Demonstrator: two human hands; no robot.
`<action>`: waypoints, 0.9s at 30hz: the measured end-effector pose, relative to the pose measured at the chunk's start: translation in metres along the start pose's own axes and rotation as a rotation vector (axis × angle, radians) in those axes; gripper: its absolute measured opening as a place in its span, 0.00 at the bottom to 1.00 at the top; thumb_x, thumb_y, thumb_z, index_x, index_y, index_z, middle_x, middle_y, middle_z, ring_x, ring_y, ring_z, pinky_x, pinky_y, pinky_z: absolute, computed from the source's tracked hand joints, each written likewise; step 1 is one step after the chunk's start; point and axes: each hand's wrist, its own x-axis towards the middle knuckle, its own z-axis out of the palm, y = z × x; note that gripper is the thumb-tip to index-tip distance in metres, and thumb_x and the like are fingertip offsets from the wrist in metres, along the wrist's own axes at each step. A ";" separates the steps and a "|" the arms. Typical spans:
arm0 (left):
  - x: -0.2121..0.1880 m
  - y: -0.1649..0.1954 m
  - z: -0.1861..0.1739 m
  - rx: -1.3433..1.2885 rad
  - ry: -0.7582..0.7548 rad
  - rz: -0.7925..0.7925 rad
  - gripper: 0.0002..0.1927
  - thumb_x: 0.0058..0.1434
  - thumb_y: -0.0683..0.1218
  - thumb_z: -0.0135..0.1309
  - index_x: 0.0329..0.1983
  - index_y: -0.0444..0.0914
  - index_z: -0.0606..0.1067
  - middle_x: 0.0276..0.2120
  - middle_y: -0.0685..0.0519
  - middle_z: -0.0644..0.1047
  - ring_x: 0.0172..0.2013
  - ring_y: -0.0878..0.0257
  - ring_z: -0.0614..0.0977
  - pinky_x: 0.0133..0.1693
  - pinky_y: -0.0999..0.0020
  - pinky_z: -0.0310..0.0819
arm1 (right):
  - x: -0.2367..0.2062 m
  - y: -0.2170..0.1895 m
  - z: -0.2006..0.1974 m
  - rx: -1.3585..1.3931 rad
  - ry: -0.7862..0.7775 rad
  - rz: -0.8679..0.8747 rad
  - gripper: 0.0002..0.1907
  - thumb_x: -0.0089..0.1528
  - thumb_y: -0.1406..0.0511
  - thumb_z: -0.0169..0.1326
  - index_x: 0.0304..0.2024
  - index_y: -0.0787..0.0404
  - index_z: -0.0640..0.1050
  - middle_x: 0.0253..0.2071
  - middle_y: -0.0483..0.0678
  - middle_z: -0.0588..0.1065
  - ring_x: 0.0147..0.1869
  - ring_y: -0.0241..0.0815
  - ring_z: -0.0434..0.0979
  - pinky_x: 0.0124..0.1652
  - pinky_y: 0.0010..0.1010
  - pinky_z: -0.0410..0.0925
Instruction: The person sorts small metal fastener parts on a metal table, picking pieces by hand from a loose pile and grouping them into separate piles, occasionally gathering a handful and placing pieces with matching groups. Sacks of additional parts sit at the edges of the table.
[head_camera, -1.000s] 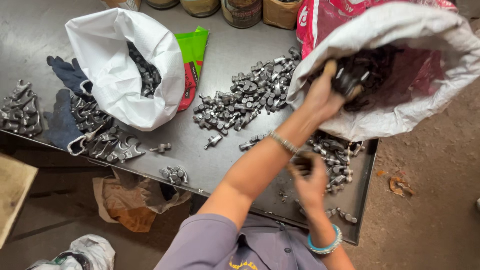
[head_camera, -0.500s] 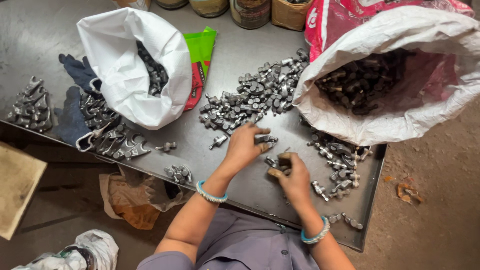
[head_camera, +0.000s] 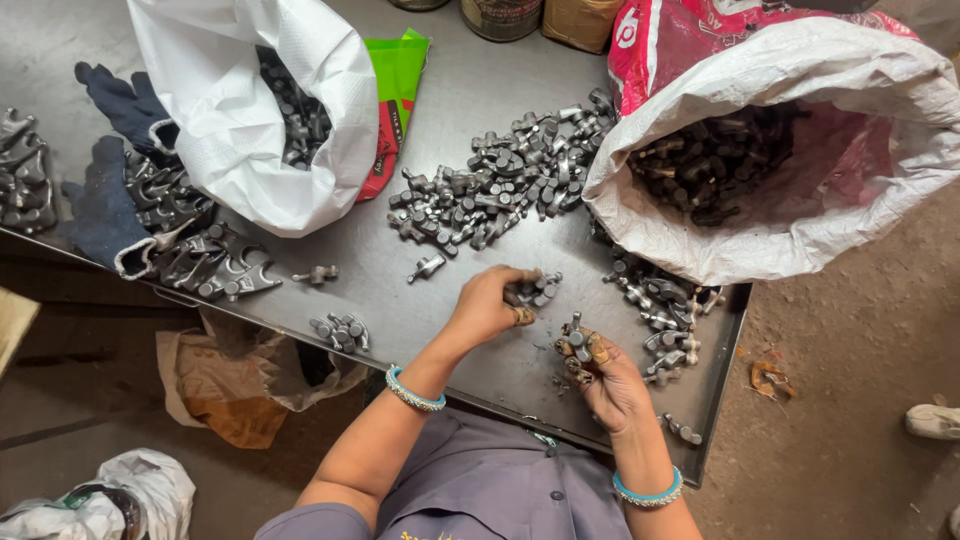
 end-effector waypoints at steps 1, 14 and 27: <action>-0.003 -0.002 0.002 -0.089 -0.031 -0.051 0.28 0.43 0.43 0.72 0.51 0.39 0.80 0.35 0.52 0.82 0.32 0.61 0.84 0.38 0.67 0.79 | 0.000 0.000 0.000 -0.035 0.020 0.000 0.18 0.64 0.67 0.56 0.53 0.72 0.76 0.44 0.56 0.81 0.46 0.47 0.82 0.46 0.35 0.76; -0.037 -0.014 0.038 -1.134 0.154 -0.566 0.25 0.69 0.60 0.48 0.44 0.32 0.79 0.27 0.55 0.81 0.27 0.68 0.82 0.31 0.73 0.79 | -0.023 -0.009 0.107 -1.291 -0.041 -0.728 0.20 0.59 0.67 0.65 0.54 0.68 0.82 0.40 0.52 0.78 0.42 0.41 0.77 0.43 0.30 0.70; -0.007 -0.005 0.006 -0.593 0.201 -0.316 0.14 0.61 0.39 0.61 0.50 0.34 0.81 0.29 0.50 0.81 0.23 0.68 0.79 0.23 0.73 0.73 | 0.026 -0.022 0.089 -1.124 0.249 -0.510 0.24 0.54 0.69 0.67 0.50 0.67 0.72 0.40 0.52 0.79 0.42 0.40 0.80 0.42 0.28 0.75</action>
